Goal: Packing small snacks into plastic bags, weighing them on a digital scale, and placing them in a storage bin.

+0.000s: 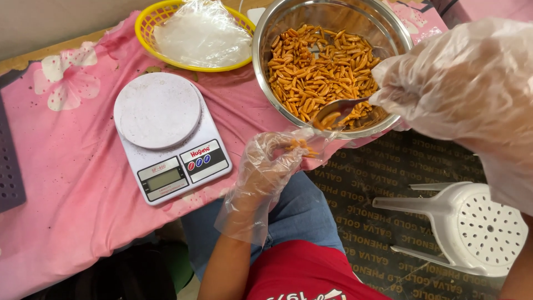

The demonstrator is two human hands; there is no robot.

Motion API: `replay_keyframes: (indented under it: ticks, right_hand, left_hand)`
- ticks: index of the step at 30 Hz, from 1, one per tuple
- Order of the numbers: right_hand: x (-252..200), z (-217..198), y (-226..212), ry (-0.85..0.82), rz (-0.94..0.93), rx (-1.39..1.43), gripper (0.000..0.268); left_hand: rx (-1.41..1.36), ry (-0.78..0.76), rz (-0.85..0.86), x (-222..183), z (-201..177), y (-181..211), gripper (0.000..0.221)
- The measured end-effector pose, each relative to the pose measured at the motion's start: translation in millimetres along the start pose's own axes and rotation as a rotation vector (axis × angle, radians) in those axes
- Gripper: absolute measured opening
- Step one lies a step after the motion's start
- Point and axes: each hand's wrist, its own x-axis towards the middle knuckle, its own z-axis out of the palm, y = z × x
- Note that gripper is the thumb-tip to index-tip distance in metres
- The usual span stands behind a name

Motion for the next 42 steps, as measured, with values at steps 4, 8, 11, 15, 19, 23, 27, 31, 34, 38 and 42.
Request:
replay_keyframes:
  ticks: [4,8,11,15,19,23,27,31,34,38,42]
  right_hand:
    - [-17,5,-6,0.112,-0.167,-0.7,0.026]
    - [-13,4,3,0.079,-0.165,-0.359,0.008]
    - [-20,11,22,0.271,-0.217,0.071,0.016]
    - [-19,29,55,0.279,-0.13,0.046,0.011]
    - [-6,29,46,0.178,0.115,-0.158,0.007]
    - [26,41,28,-0.127,0.267,-0.169,0.02]
    - [15,56,23,-0.006,0.22,0.227,0.028]
    - [-5,55,-17,0.272,-0.042,0.411,0.028]
    - [-21,37,-59,0.196,-0.15,0.695,0.038]
    - [-25,31,-78,0.103,-0.31,0.355,0.036]
    - [-17,36,-79,0.131,-0.417,0.439,0.033]
  left_hand:
    - [0.423,-0.022,0.34,1,-4,-5,0.023]
    - [0.546,0.017,0.516,1,-2,-8,0.02]
    - [0.303,-0.019,0.276,3,-3,7,0.024]
    - [-0.031,-0.139,-0.225,2,-10,5,0.04]
    - [0.081,-0.026,0.172,-2,-1,0,0.024]
    - [-0.352,-0.031,-0.173,-1,0,-2,0.028]
    - [-0.06,-0.043,0.122,-3,-9,-3,0.012]
    - [-0.202,-0.037,-0.046,-9,-10,10,0.027]
    - [-0.387,-0.058,-0.172,-13,-10,25,0.026]
    - [0.286,0.062,0.226,-19,-18,36,0.023]
    - [0.062,0.12,0.136,-33,-24,32,0.018]
